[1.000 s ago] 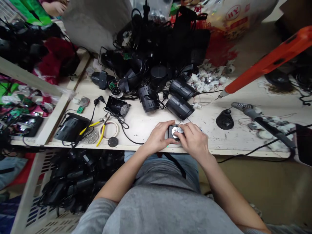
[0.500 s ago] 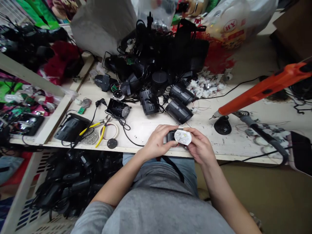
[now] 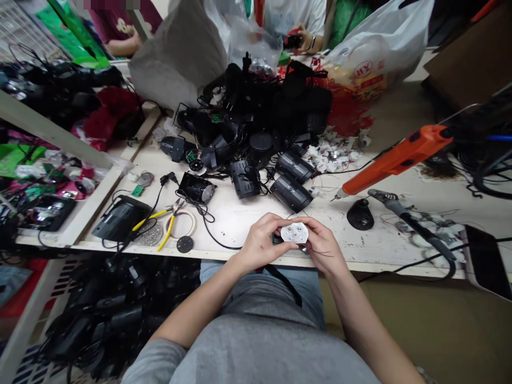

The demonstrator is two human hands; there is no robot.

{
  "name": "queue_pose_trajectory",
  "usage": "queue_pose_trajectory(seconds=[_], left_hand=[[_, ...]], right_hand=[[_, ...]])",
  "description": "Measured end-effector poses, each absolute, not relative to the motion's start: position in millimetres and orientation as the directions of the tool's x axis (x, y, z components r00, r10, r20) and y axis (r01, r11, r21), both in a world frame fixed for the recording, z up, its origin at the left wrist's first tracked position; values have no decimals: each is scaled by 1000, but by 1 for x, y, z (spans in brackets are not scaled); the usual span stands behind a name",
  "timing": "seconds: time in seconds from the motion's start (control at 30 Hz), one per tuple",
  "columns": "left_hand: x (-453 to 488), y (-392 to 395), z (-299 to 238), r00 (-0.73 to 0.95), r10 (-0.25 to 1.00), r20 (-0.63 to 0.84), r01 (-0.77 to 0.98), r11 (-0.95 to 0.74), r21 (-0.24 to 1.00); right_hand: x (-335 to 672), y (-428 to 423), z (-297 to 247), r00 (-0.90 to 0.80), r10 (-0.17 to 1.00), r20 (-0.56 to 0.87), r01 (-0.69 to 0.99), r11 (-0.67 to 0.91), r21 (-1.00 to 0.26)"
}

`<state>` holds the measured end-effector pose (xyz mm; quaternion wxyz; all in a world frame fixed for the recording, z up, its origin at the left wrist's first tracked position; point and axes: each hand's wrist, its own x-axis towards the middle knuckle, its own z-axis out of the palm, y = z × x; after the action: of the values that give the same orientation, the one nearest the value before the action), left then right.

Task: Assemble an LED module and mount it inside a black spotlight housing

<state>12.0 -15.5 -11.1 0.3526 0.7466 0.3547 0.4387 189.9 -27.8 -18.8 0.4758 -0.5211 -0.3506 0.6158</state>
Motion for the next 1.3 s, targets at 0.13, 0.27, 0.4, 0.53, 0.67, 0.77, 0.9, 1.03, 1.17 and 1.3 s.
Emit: queue_pose_trajectory(seconds=[0.13,0.27,0.4,0.53,0.67,0.77,0.9,1.03,1.17,1.3], left_hand=[[11,-17,-9,344,878,333,218,-420,881],[10,-19,-10,299,925,233,209,-302,930],[9,-19,-13,295,933,208,206,-274,939],[10,-19,-16,328,910,253,199,-329,923],[10,-18,-19,345,895,281,226,-370,901],[10,-15,-22,366,888,277,300,-394,869],[9,-11,-23,391,878,277,352,-420,837],[7,-10,-19,419,866,273,352,-432,831],[4,-9,-15,478,854,204,358,-402,843],[2,-5,-13,486,862,142,370,-350,861]], right_hand=[[189,-29,-14,-4,946,-325,-214,-318,-924],[189,-34,-8,-7,940,-342,-185,-338,-923],[191,-41,-7,-2,943,-333,-151,-329,-932],[194,-50,-10,13,952,-306,-134,-302,-944],[195,-59,-17,49,960,-277,-132,-269,-954],[196,-66,-23,92,975,-201,-71,-195,-978],[199,-74,-22,57,996,66,221,52,-974],[200,-82,-14,-98,938,333,553,330,-765],[199,-86,-9,-191,904,383,553,422,-719],[195,-85,-8,-182,903,388,537,422,-730]])
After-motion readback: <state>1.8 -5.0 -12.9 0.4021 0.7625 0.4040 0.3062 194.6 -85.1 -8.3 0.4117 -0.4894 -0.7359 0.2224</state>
